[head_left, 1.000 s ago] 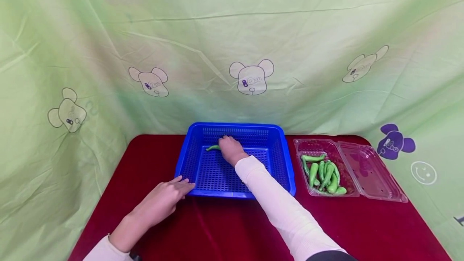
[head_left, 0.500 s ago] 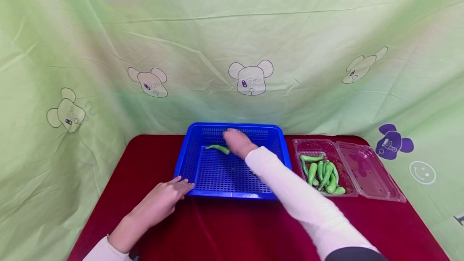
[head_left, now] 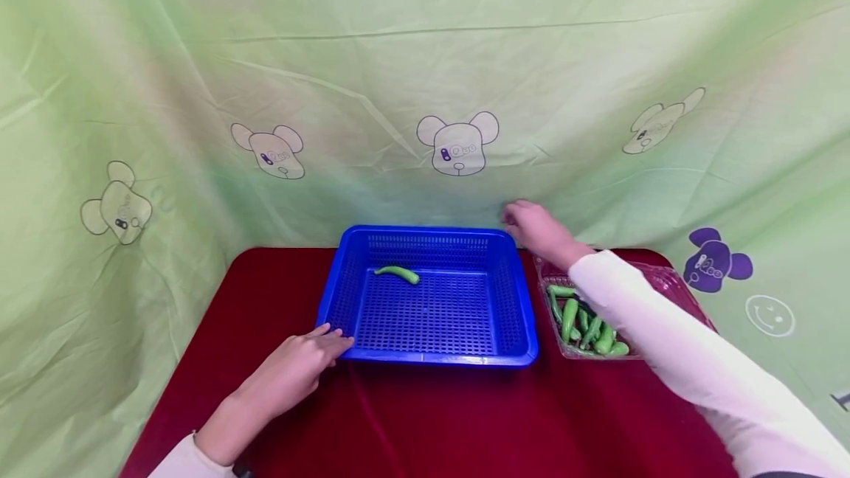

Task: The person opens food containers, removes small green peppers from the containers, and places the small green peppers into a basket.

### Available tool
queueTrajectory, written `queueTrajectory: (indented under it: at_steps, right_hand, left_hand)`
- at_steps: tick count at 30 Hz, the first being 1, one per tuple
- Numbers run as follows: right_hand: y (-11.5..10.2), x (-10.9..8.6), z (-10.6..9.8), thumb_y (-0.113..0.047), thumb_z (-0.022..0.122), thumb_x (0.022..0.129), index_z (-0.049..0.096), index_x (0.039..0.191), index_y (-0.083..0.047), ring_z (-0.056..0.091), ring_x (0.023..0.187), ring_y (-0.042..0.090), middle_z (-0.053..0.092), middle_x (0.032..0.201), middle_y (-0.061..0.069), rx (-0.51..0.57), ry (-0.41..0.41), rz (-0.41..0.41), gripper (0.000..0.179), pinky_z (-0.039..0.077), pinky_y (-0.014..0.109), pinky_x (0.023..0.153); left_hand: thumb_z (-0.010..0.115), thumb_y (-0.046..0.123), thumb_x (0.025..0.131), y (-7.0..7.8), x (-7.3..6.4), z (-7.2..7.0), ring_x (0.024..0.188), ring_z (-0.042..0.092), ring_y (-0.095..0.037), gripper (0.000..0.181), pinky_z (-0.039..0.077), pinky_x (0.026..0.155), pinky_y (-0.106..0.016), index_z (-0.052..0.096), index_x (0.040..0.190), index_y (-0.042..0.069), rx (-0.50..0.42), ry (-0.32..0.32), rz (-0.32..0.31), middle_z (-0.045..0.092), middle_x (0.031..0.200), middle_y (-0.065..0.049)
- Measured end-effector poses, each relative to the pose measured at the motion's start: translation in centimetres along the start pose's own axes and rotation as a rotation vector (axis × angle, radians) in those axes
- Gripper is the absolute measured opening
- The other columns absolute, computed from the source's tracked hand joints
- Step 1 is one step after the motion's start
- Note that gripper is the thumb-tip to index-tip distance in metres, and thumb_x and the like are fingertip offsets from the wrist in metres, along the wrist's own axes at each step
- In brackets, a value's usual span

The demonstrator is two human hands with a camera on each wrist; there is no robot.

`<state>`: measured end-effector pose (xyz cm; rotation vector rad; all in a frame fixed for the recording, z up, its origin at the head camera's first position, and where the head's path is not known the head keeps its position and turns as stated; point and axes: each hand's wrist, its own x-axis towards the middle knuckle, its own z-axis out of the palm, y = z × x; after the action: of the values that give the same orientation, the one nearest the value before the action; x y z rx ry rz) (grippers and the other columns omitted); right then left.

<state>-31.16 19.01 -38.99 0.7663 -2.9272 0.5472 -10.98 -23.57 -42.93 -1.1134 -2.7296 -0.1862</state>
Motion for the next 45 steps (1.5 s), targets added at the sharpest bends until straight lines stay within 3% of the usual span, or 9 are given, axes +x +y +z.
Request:
queueTrajectory:
  at_steps: [4, 9, 16, 21, 31, 38, 45]
  right_hand:
    - [3.4, -3.0, -1.0, 0.003, 0.067, 0.092, 0.067, 0.106, 0.008, 0.068, 0.093, 0.036, 0.070, 0.100, 0.022, -0.022, -0.006, -0.014, 0.015, 0.062, 0.051, 0.086]
    - [6.4, -6.8, -1.1, 0.005, 0.071, 0.087, 0.070, 0.099, 0.006, 0.070, 0.089, 0.033, 0.071, 0.094, 0.015, -0.056, -0.087, -0.074, 0.012, 0.062, 0.050, 0.083]
    - [8.5, -11.2, 0.5, 0.006, 0.078, 0.079, 0.072, 0.099, -0.002, 0.068, 0.090, 0.026, 0.067, 0.096, 0.005, -0.114, -0.125, -0.240, 0.022, 0.062, 0.045, 0.079]
    - [9.4, -13.8, 1.7, 0.004, 0.085, 0.071, 0.072, 0.102, -0.006, 0.065, 0.096, 0.027, 0.065, 0.100, 0.002, -0.163, -0.106, -0.283, 0.035, 0.061, 0.046, 0.082]
    - [10.0, -15.4, 4.7, 0.000, 0.092, 0.065, 0.070, 0.106, -0.009, 0.063, 0.102, 0.022, 0.064, 0.108, 0.003, -0.184, 0.005, -0.402, 0.047, 0.062, 0.042, 0.083]
    - [9.9, -15.4, 5.6, 0.008, 0.088, 0.061, 0.067, 0.100, -0.007, 0.062, 0.091, 0.020, 0.061, 0.100, 0.003, -0.191, 0.103, -0.512, 0.046, 0.059, 0.040, 0.074]
    - [10.2, -15.3, 5.7, 0.008, 0.087, 0.065, 0.070, 0.100, -0.008, 0.064, 0.091, 0.019, 0.062, 0.101, 0.002, -0.199, 0.127, -0.529, 0.042, 0.061, 0.038, 0.074]
  left_hand:
    - [0.076, -0.009, 0.081, 0.0, 0.1, -0.2, 0.113, 0.073, -0.030, 0.039, 0.062, 0.097, -0.045, 0.074, 0.119, 0.000, 0.001, -0.009, -0.005, 0.077, 0.117, -0.014]
    - [0.075, -0.009, 0.081, 0.0, 0.1, -0.3, 0.113, 0.073, -0.030, 0.039, 0.061, 0.098, -0.046, 0.073, 0.119, 0.000, -0.004, -0.012, -0.003, 0.077, 0.117, -0.014]
    - [0.075, -0.010, 0.081, 0.1, 0.1, -0.2, 0.113, 0.073, -0.030, 0.039, 0.061, 0.098, -0.045, 0.073, 0.119, -0.001, -0.017, -0.005, -0.003, 0.076, 0.117, -0.015]
    - [0.075, -0.010, 0.080, 0.3, 0.0, 0.0, 0.113, 0.073, -0.030, 0.040, 0.062, 0.097, -0.045, 0.074, 0.119, 0.000, -0.020, 0.000, 0.005, 0.077, 0.116, -0.014]
    - [0.076, -0.010, 0.079, 0.1, -0.2, 0.0, 0.111, 0.074, -0.029, 0.041, 0.062, 0.097, -0.045, 0.074, 0.118, 0.000, -0.011, 0.041, 0.021, 0.077, 0.115, -0.014]
    - [0.076, -0.009, 0.080, 0.2, -0.2, -0.1, 0.112, 0.074, -0.030, 0.041, 0.061, 0.098, -0.045, 0.074, 0.119, -0.001, -0.005, 0.027, 0.016, 0.076, 0.117, -0.015]
    - [0.077, -0.009, 0.080, 0.2, -0.3, 0.1, 0.111, 0.074, -0.029, 0.040, 0.062, 0.096, -0.044, 0.074, 0.118, 0.000, 0.004, 0.043, 0.021, 0.077, 0.116, -0.014]
